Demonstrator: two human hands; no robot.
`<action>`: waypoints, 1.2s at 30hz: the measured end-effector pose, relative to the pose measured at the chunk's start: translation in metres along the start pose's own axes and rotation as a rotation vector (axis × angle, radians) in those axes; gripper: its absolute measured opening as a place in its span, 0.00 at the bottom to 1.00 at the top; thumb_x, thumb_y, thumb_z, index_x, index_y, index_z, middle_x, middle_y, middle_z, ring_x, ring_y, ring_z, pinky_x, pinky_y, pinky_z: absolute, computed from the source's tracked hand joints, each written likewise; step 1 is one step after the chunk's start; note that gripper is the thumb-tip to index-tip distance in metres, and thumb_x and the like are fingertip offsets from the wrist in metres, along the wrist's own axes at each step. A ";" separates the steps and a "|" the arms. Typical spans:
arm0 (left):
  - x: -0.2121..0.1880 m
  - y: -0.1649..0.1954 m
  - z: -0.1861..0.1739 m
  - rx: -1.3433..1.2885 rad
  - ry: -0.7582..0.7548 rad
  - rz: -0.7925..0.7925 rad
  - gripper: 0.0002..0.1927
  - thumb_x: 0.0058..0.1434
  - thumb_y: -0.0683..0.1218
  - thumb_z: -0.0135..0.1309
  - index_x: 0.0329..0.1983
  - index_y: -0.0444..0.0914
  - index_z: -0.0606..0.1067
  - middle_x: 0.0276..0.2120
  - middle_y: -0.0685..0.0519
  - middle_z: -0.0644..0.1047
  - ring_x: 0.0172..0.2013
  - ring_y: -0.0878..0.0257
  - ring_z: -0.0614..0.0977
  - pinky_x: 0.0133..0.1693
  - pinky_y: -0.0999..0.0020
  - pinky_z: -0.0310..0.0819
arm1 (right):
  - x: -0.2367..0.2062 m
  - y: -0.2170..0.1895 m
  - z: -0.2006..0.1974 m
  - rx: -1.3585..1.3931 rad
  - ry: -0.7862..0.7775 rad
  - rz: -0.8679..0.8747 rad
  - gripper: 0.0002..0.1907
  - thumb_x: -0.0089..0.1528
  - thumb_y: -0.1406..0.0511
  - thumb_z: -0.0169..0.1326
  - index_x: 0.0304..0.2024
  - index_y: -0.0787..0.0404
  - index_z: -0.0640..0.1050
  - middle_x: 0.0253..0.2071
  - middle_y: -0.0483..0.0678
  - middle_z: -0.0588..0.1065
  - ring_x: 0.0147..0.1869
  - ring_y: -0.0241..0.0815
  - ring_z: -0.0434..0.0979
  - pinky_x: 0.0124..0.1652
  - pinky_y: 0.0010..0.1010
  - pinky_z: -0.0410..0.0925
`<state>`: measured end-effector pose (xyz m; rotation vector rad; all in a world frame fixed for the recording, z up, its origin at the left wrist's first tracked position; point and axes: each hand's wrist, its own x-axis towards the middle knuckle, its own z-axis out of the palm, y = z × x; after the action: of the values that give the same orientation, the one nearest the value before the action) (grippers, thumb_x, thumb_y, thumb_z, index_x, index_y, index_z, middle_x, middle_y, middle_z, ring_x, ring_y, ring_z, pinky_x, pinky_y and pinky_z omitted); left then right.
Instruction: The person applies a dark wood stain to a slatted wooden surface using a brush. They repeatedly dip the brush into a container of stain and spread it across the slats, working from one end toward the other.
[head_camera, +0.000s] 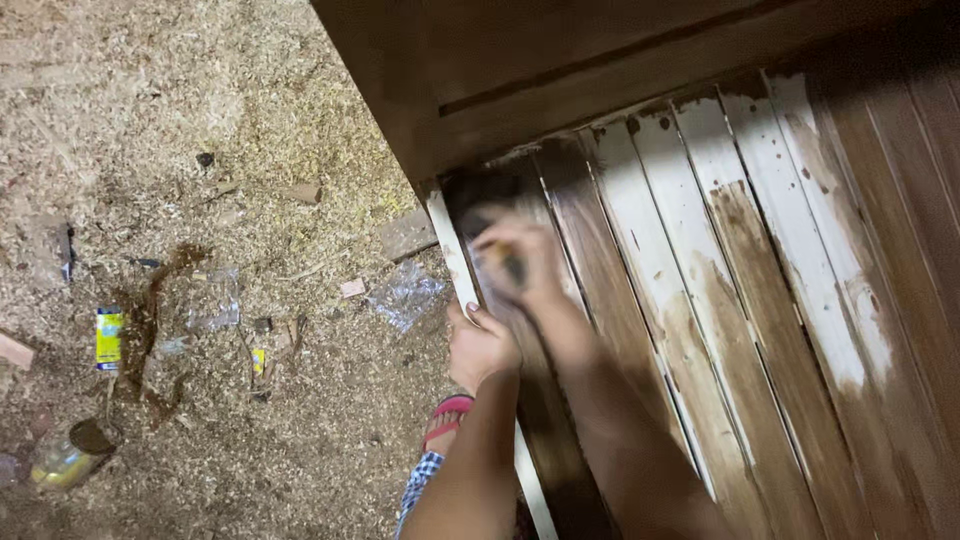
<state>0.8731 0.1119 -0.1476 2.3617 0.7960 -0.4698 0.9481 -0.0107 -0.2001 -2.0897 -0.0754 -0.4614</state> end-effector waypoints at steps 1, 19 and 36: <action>0.000 0.000 -0.001 0.014 -0.021 -0.013 0.25 0.68 0.58 0.34 0.65 0.45 0.64 0.38 0.38 0.82 0.39 0.36 0.83 0.41 0.39 0.75 | 0.001 0.007 0.007 0.049 -0.044 0.008 0.09 0.54 0.72 0.57 0.31 0.54 0.86 0.47 0.53 0.83 0.47 0.42 0.83 0.50 0.36 0.75; -0.001 0.004 -0.005 0.063 -0.050 -0.049 0.21 0.69 0.58 0.32 0.56 0.45 0.67 0.34 0.39 0.82 0.37 0.37 0.83 0.40 0.40 0.75 | 0.007 0.022 0.032 -0.091 0.394 0.043 0.17 0.69 0.72 0.52 0.25 0.51 0.78 0.38 0.46 0.83 0.48 0.44 0.82 0.55 0.43 0.71; -0.003 0.005 -0.007 0.094 -0.055 -0.068 0.25 0.69 0.58 0.31 0.62 0.44 0.65 0.35 0.35 0.81 0.39 0.35 0.83 0.42 0.41 0.75 | 0.041 0.068 -0.188 -0.499 0.151 0.594 0.09 0.63 0.68 0.62 0.45 0.50 0.85 0.46 0.48 0.82 0.41 0.38 0.83 0.42 0.32 0.77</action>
<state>0.8755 0.1119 -0.1388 2.4018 0.8483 -0.6103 0.9468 -0.2091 -0.1524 -2.4047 0.8006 -0.2830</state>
